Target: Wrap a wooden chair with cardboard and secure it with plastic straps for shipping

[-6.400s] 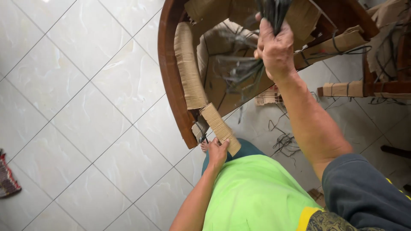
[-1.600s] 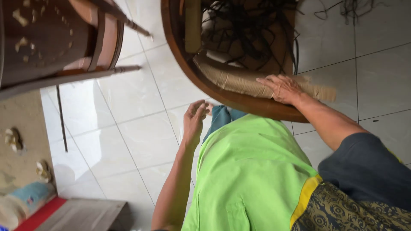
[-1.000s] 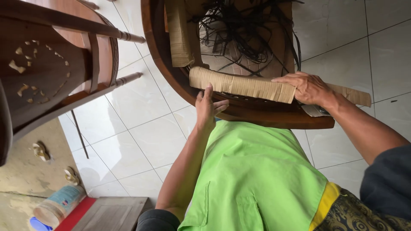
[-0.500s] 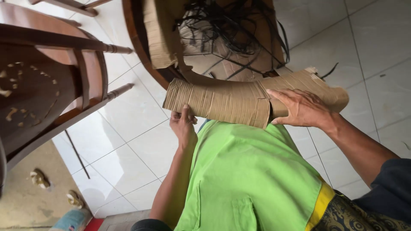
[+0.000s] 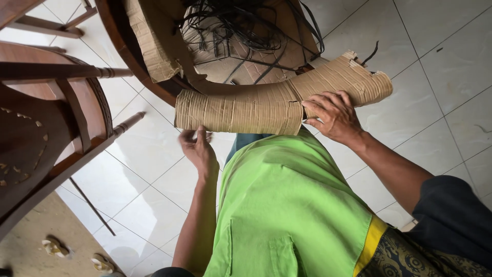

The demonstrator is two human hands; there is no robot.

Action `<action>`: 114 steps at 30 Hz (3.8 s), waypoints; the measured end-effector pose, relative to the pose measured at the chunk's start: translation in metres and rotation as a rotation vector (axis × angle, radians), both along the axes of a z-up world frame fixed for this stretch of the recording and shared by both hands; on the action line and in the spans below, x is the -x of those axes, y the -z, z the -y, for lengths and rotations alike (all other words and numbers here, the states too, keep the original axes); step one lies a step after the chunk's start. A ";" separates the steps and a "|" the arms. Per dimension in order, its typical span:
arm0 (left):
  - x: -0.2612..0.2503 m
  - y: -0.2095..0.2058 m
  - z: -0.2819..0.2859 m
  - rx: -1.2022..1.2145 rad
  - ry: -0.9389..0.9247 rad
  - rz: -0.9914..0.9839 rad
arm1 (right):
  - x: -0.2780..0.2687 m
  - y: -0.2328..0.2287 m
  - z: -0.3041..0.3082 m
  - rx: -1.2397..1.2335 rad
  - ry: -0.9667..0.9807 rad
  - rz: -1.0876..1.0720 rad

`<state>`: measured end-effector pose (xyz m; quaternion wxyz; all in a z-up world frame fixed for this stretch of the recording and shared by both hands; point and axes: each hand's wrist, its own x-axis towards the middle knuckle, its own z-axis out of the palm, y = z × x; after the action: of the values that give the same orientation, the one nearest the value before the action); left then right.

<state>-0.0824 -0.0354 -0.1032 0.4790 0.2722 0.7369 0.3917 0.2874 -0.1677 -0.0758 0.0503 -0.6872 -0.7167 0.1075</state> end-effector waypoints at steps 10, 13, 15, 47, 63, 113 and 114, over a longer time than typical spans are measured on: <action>-0.101 -0.070 -0.060 -0.336 1.830 -0.772 | 0.015 0.005 -0.004 -0.014 0.015 -0.014; -0.111 -0.037 -0.062 -0.272 1.960 -0.860 | 0.020 -0.002 -0.009 -0.005 0.023 -0.029; -0.101 -0.024 -0.060 -0.282 1.942 -0.836 | 0.022 -0.009 -0.012 0.017 0.024 -0.033; 0.015 -0.028 -0.132 -1.053 1.853 -0.901 | 0.030 -0.005 -0.009 -0.162 -0.018 0.096; 0.020 -0.033 -0.151 -0.879 1.914 -0.896 | 0.098 0.000 -0.044 -0.205 -0.023 -0.029; -0.027 -0.038 -0.094 -0.573 1.576 -0.744 | 0.133 0.161 -0.227 1.170 0.157 -0.536; -0.028 -0.036 -0.093 -0.573 1.550 -0.743 | 0.135 0.157 -0.235 1.156 0.186 -0.560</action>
<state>-0.0542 0.0580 -0.0670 0.2536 0.9098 0.3283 0.0149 0.1528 0.0670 -0.2328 -0.1335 -0.6087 -0.4407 0.6461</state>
